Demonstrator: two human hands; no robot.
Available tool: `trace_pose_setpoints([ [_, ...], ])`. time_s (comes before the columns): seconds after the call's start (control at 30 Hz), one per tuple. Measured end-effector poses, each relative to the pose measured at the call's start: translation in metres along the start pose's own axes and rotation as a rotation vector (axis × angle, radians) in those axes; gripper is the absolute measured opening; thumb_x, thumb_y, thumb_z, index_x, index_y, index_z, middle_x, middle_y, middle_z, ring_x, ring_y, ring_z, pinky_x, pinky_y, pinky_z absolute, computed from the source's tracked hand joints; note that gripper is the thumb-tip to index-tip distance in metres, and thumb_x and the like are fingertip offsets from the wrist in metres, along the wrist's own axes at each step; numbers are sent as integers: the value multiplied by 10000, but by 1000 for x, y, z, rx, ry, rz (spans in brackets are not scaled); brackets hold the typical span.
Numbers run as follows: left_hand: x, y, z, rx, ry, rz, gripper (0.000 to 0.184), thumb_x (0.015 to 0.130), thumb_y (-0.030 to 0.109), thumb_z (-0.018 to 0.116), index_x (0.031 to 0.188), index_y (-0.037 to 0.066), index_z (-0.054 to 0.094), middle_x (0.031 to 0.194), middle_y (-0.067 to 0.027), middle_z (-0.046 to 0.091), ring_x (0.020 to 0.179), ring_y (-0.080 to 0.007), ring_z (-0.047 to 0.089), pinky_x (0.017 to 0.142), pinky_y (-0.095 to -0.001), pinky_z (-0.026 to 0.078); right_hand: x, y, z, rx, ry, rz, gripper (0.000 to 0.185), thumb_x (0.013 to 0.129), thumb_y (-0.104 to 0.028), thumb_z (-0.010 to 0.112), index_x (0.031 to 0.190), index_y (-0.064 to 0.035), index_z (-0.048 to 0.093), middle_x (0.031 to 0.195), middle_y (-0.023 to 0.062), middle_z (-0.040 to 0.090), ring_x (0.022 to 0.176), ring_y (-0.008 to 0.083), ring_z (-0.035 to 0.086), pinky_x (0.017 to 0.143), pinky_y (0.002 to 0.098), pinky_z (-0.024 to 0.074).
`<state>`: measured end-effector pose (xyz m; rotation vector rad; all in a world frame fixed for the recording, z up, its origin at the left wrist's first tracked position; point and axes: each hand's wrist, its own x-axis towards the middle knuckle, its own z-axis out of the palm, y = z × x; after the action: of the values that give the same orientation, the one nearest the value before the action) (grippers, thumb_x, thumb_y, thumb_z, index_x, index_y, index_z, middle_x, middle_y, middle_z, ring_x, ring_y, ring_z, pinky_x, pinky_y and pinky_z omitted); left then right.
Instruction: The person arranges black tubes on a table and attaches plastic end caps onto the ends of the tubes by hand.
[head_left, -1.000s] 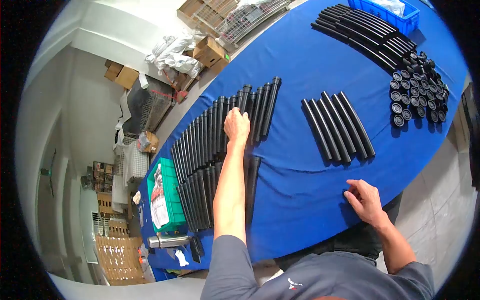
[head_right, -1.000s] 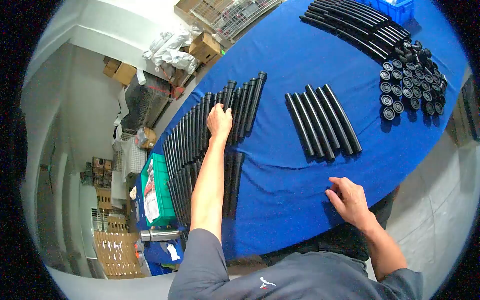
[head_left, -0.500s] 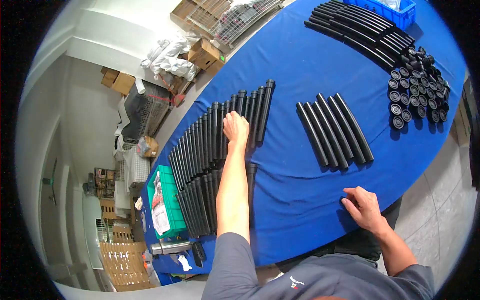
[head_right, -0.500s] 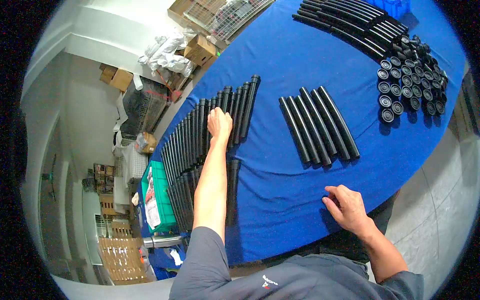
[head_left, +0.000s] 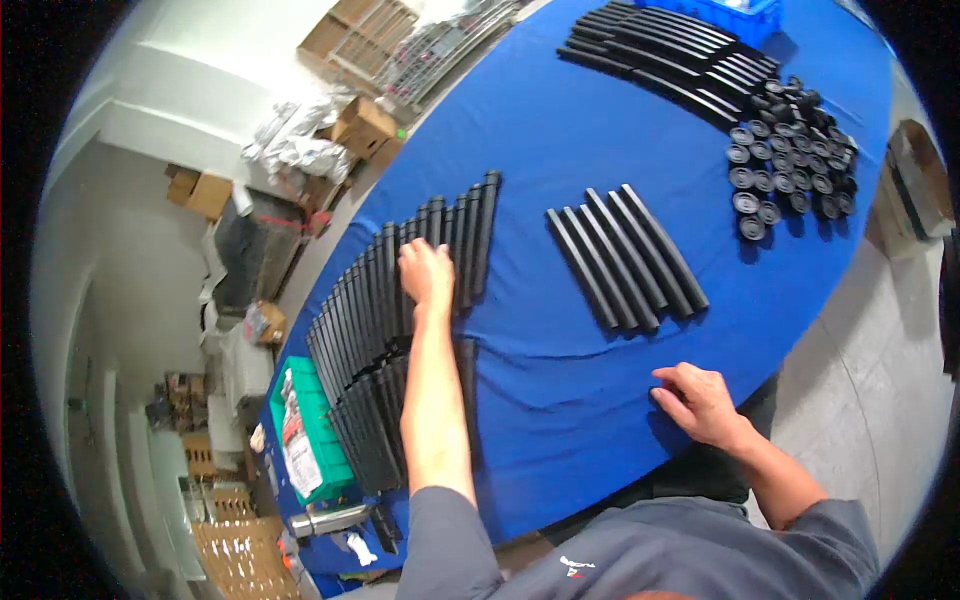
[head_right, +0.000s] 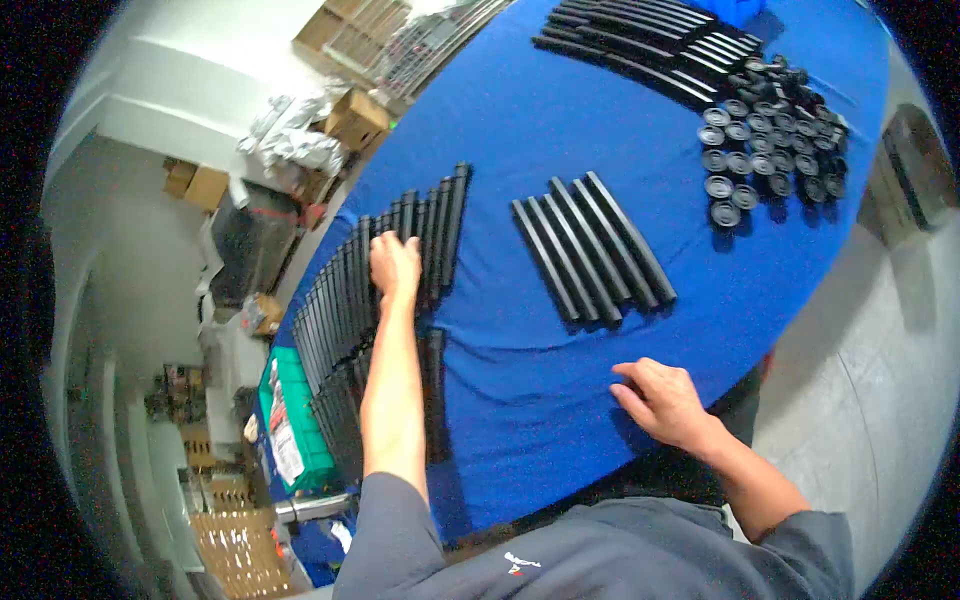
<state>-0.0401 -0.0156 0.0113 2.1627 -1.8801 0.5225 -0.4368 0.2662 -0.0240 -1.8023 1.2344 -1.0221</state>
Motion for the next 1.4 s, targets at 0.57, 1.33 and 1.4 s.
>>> trace_pose_setpoints([
  [0.57,-159,127,-37,-709,-36,604,562,981,341,668,1409,-4,550,1321,-200,644,1294,-402,566,1071,-504,457,-3,3,6,8,29,8,230,956,-199,683,1090,-13,674,910,167,689,821,339,699,718,422,560],
  [1.33,-196,112,-31,-732,-70,113,506,794,215,764,1268,76,655,732,-53,612,711,-263,625,729,-429,483,19,10,-56,-362,408,22,265,911,-101,704,1166,-43,665,990,154,651,820,310,658,693,398,527],
  [1.4,-199,113,-29,-739,-37,138,499,793,215,768,1260,77,658,679,-33,567,662,-247,592,694,-422,460,38,28,-82,-835,457,-31,542,822,-139,773,1334,-111,599,1312,231,531,1160,393,548,960,506,461],
])
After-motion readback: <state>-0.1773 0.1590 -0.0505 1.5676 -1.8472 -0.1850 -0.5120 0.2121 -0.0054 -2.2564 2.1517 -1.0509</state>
